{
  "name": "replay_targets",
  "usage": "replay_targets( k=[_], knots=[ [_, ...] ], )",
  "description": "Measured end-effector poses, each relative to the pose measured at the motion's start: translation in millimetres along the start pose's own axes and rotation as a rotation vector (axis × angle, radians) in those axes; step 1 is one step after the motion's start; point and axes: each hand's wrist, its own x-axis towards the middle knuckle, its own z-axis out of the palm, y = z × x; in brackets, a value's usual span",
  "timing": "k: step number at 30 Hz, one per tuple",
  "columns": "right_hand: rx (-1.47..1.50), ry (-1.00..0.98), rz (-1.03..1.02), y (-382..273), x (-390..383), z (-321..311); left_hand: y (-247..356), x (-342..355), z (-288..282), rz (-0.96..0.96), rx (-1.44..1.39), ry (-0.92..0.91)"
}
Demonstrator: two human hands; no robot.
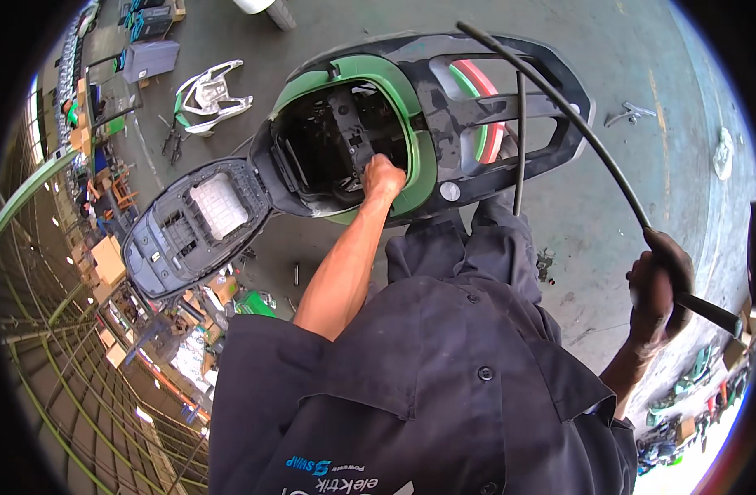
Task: The person disassembles the internal compartment of an electric scooter using a T-handle socket wrench to remove bolts and reach into the battery housing. They then move to a tray of parts on the floor to retrieve a component and continue working on the scooter frame.
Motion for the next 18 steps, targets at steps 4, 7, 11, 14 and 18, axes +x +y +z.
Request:
replay_targets(
  k=[4,7,11,14,18],
  knots=[
    [0.013,-0.078,0.031,3,12,-19,5,1,0,-0.043,0.005,-0.015],
    [-0.016,-0.13,0.038,2,17,-19,7,1,-2,-0.066,0.012,-0.015],
    [-0.063,-0.204,0.021,-2,19,-17,9,3,-4,-0.069,0.011,-0.027],
    [-0.065,-0.233,-0.019,-1,19,-15,9,7,-4,-0.07,0.001,-0.094],
    [-0.067,-0.259,-0.061,-2,17,-13,10,24,0,-0.137,-0.024,-0.182]
  ],
)
